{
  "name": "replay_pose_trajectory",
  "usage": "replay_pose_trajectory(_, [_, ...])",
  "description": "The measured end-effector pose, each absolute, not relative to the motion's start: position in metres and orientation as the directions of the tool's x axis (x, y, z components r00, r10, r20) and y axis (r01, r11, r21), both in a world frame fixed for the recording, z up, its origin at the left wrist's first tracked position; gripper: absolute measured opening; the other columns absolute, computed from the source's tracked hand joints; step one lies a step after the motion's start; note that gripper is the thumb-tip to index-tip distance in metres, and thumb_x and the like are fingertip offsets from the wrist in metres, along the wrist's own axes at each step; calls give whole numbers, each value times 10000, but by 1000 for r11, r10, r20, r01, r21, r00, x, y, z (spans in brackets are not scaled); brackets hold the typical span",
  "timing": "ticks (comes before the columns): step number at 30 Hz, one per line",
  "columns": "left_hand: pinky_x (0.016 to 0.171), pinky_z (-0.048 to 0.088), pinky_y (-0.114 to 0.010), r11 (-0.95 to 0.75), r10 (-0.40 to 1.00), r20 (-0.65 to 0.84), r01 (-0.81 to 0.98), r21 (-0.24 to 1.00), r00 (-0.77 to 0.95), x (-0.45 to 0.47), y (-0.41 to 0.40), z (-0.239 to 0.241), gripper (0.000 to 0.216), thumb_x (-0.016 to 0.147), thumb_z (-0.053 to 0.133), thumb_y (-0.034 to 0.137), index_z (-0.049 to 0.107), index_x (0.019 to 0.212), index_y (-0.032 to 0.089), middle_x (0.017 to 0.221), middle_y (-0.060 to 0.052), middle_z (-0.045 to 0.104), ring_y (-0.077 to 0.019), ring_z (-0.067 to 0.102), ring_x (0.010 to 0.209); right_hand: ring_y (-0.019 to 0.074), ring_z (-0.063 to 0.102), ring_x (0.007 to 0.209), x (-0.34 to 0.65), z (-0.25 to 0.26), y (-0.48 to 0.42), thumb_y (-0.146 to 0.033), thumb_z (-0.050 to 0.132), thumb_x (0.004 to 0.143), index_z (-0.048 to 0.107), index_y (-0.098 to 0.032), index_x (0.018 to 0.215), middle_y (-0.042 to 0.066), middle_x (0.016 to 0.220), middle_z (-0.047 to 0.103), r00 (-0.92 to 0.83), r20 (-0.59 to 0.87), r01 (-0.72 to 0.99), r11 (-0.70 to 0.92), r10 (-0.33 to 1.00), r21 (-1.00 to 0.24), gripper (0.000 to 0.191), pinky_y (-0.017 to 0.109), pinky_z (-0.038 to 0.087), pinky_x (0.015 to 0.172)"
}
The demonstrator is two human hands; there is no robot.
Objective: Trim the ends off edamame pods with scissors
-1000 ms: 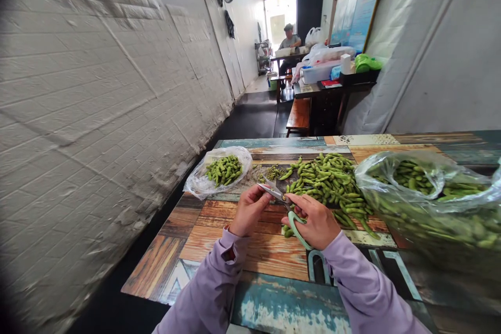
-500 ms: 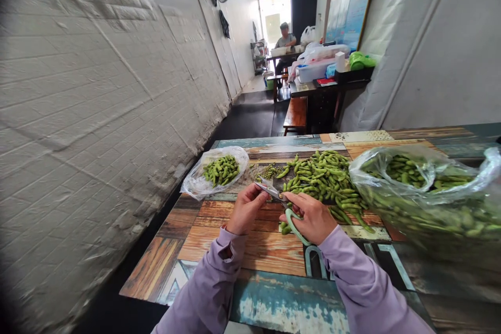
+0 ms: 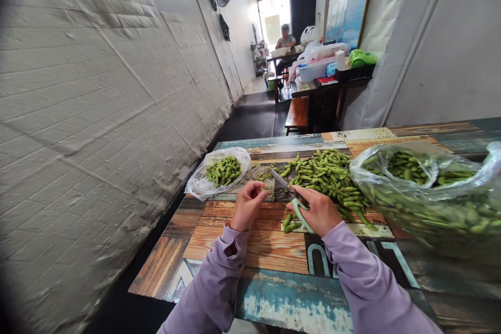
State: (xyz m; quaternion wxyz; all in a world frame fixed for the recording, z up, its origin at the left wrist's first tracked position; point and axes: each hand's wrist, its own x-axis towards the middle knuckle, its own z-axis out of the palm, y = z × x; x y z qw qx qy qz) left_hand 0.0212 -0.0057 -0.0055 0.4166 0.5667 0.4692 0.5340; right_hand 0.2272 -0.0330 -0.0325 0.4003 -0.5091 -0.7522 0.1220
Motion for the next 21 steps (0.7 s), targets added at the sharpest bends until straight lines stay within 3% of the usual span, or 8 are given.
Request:
replay_pose_trajectory(4, [518,332,-196,3,999,11,-299,954,42,24,-7,-2,303,630,743,324,512,737,161,612,54,482,-62,441,521,241,652,972,225,-31,-34,-421,612,791,605,-219,1164,85,1083,682,-106,494,641,439,863,-630,424,372,531,855])
replay_pose_trajectory(8, [545,405,-212,132,990,-88,-502,855,111,27,-9,2,386,576,794,321,488,746,159,622,48,531,-80,527,547,211,651,874,222,-29,-37,-419,624,781,566,-216,1209,74,1013,674,-180,459,639,458,870,-618,477,346,543,793])
replay_pose_trajectory(14, [577,419,-210,178,981,-101,-576,798,163,29,-13,5,342,609,782,257,608,869,118,639,12,583,-76,542,574,170,612,772,217,-26,-41,-414,644,759,521,-249,1249,51,974,628,-276,416,641,489,866,-591,532,312,534,726])
replay_pose_trajectory(21, [553,424,-201,203,972,-94,-563,801,217,33,-17,2,300,609,788,255,618,815,120,637,7,599,-77,545,561,168,602,748,216,-26,-41,-388,635,765,523,-239,1243,57,946,619,-279,440,622,510,854,-595,513,307,531,691])
